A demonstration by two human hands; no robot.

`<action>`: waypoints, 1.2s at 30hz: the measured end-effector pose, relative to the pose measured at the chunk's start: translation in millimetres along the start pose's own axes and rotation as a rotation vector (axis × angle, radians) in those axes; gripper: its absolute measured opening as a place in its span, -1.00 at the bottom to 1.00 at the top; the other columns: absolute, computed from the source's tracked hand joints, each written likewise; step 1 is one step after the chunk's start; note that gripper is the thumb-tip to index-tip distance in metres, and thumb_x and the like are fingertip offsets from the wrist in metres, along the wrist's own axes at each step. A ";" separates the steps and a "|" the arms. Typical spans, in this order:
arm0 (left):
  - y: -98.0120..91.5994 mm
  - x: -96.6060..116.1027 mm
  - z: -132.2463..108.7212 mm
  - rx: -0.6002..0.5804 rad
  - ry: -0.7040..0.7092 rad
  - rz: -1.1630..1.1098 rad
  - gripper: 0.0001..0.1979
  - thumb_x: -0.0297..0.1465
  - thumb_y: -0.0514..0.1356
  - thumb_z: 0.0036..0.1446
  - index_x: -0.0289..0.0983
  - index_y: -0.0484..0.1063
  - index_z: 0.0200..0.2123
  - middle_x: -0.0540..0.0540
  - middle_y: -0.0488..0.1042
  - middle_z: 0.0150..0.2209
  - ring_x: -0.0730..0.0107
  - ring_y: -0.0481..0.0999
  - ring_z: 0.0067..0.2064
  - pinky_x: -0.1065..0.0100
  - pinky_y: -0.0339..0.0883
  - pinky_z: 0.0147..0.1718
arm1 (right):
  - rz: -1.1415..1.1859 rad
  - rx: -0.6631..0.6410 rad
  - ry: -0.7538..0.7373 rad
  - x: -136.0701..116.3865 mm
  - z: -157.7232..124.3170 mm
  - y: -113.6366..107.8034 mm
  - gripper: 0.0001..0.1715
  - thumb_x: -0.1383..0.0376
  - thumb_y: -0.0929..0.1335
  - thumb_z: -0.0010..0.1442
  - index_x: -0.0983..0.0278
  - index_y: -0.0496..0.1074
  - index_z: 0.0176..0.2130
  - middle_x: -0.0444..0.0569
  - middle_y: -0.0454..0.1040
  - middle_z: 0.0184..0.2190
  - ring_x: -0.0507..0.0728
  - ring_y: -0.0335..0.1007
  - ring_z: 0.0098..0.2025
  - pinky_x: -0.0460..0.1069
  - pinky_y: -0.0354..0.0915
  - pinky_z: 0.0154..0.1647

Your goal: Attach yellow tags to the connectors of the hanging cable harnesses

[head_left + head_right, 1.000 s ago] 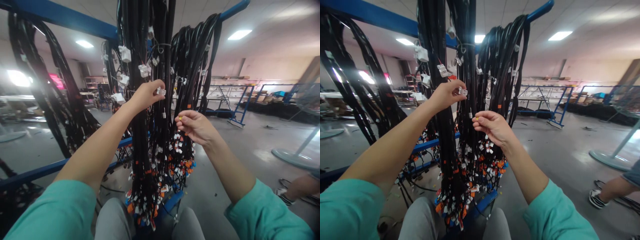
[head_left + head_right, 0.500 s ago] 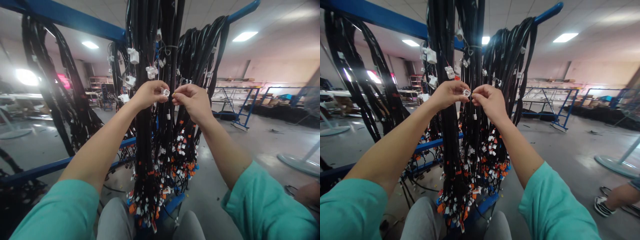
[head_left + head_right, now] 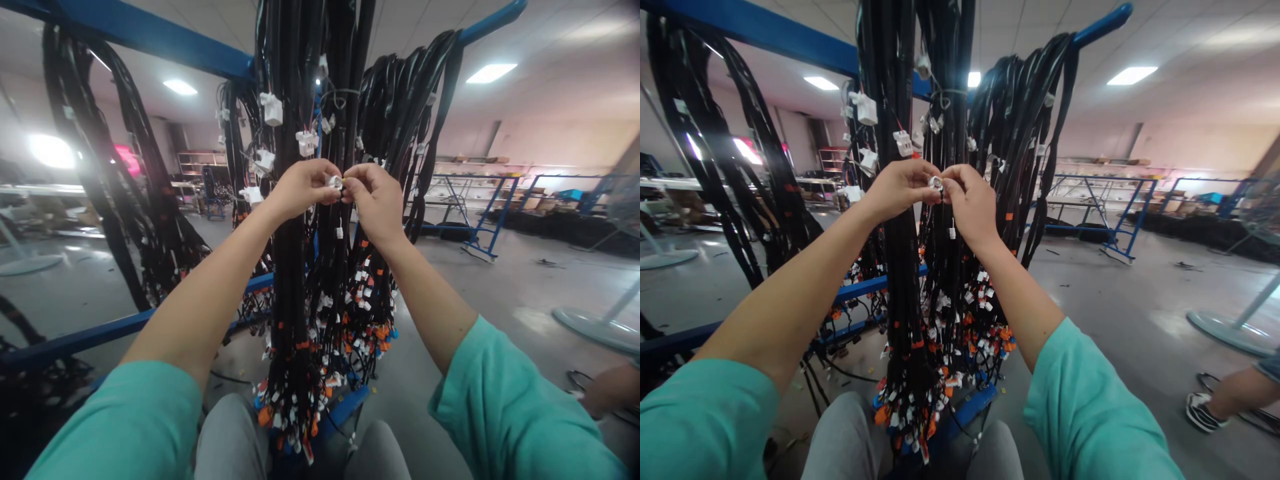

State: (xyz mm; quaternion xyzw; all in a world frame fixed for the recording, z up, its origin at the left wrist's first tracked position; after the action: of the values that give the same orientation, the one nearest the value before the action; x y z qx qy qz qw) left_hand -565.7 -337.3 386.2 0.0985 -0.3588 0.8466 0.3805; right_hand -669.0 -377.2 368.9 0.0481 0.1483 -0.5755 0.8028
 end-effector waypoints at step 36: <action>-8.0 2.5 -10.3 0.224 0.178 0.377 -0.91 -0.42 0.23 -0.04 -0.30 0.43 -0.39 0.05 0.43 -0.50 0.58 0.34 -0.48 0.48 0.22 -0.47 | 0.559 -0.059 0.565 46.1 -9.4 27.3 -0.80 0.33 0.44 -0.02 0.32 0.33 -0.40 -0.14 0.43 -0.48 -0.02 0.41 -0.43 -0.03 0.40 -0.28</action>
State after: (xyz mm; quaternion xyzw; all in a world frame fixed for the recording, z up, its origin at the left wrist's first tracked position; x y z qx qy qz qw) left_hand -560.6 -325.2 384.2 -0.0037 -0.2399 0.9426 0.2323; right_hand -631.5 -407.8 343.8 0.2200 0.3610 -0.2942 0.8572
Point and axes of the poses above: each hand's wrist, its own z-axis towards the middle knuckle, its own y-axis out of the palm, x = y × z, the point moved 9 cm from there along z, towards the middle knuckle
